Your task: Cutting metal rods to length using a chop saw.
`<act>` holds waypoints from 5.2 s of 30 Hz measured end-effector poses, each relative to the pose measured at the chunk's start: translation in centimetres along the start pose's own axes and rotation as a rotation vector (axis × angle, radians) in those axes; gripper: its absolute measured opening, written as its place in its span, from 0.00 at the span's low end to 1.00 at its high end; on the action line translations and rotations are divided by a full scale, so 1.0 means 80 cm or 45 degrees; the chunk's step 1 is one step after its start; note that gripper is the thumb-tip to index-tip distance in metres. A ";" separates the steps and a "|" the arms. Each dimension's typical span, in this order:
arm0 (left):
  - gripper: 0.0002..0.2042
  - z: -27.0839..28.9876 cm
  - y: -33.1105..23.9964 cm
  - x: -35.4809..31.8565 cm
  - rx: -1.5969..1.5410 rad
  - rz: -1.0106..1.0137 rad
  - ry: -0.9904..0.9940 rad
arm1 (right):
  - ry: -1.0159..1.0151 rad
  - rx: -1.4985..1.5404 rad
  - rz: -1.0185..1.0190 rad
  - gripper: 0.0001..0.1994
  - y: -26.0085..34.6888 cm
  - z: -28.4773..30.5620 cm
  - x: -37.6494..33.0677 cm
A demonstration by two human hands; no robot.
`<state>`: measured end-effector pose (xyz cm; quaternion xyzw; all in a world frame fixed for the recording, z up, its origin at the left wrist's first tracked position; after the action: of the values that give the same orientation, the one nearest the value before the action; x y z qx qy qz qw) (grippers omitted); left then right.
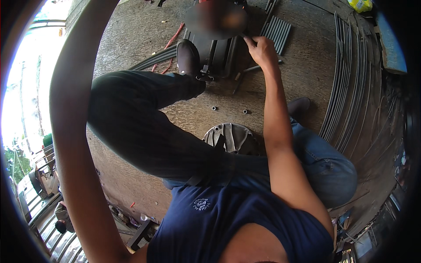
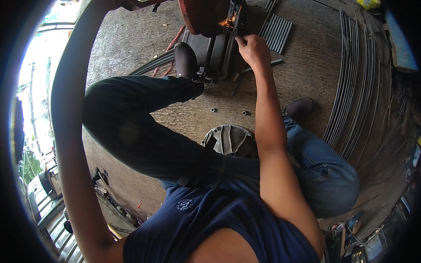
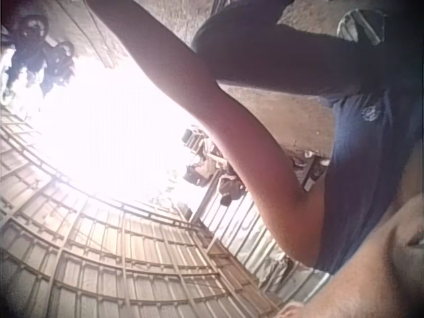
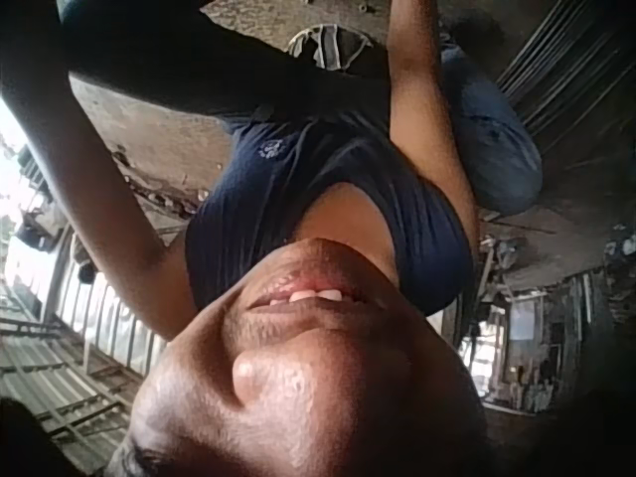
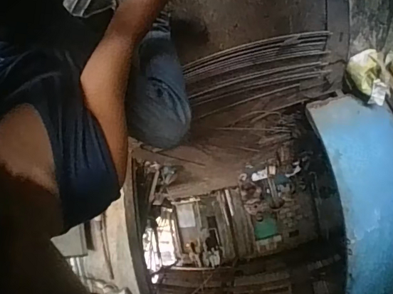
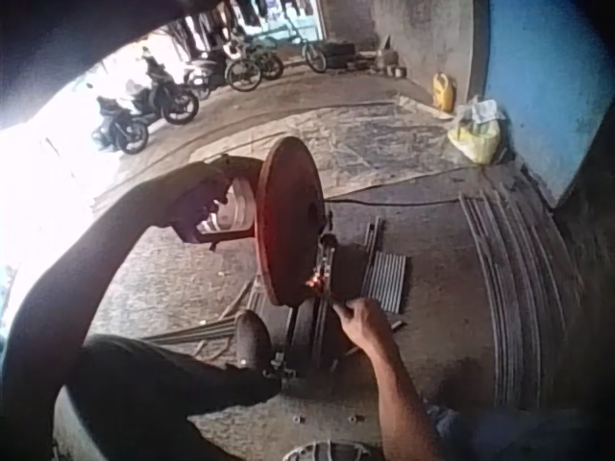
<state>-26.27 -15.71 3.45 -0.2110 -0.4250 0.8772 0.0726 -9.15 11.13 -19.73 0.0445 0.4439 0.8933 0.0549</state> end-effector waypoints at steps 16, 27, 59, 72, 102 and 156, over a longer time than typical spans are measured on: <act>0.14 0.000 -0.004 -0.006 0.007 0.073 0.028 | 0.295 0.502 -0.147 0.22 -0.026 0.016 0.003; 0.12 -0.004 0.003 -0.002 -0.085 0.368 -0.005 | 0.365 0.568 -0.273 0.25 -0.061 0.043 0.001; 0.15 -0.003 -0.004 -0.009 0.009 0.440 0.058 | 0.084 -0.103 -0.099 0.22 -0.017 -0.019 0.003; 0.14 -0.010 -0.010 -0.013 -0.007 0.312 0.017 | 0.002 -0.135 -0.037 0.19 -0.009 -0.013 -0.003; 0.13 -0.010 -0.015 -0.018 0.067 0.317 0.138 | -0.141 -0.141 0.034 0.15 -0.011 -0.018 -0.008; 0.09 -0.005 -0.005 -0.007 -0.021 0.345 -0.045 | 0.456 1.109 -0.155 0.18 -0.034 0.023 -0.023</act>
<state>-25.60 -15.36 3.71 -0.2516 -0.4011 0.8790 -0.0556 -6.94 13.98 -20.84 -0.1174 0.7815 0.6127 0.0058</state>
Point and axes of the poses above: each hand's wrist, its own x-axis towards the middle knuckle, its own z-axis out of the back of the hand, y = z × x, the point moved 3 cm from there along x, towards the middle knuckle, and after that the axes turned 10 degrees about x, right-handed, at the moved point
